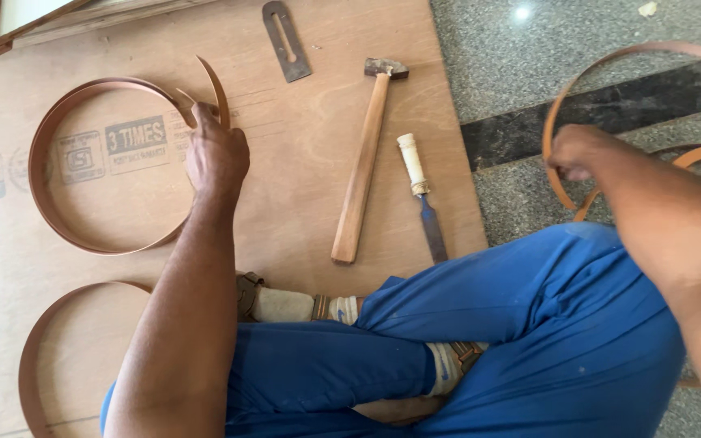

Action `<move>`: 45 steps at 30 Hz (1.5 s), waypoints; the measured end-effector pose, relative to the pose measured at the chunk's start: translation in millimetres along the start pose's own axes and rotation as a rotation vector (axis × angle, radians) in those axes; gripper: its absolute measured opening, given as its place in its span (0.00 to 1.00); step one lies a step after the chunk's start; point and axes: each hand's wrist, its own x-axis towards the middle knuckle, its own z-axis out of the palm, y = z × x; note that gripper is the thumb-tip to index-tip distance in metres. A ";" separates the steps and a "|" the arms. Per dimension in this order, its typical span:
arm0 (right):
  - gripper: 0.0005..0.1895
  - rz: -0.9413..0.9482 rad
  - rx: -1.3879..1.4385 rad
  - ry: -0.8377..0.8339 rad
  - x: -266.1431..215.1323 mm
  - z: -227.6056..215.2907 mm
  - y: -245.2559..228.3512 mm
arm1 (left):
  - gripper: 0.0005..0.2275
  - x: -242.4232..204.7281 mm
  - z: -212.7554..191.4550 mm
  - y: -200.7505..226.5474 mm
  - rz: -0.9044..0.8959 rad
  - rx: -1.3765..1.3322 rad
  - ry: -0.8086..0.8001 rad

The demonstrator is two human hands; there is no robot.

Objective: The person sits on the floor and uses a chisel and hammer to shape and smooth thin wooden strips. They repeatedly bend the strips to check flexibility and tap the chisel with the hammer to refine the edges.

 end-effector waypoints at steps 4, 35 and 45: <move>0.11 -0.205 0.279 0.085 -49.6 -11.6 -82.2 | 0.11 1.6 8.9 -1.7 0.139 -0.140 0.071; 0.46 0.377 0.242 0.301 -49.8 33.4 136.2 | 0.15 -30.4 -3.0 91.3 -0.160 -0.787 -0.286; 0.28 0.023 -0.586 0.406 -119.0 38.4 174.0 | 0.14 -24.7 -8.3 86.4 -0.234 -0.774 -0.296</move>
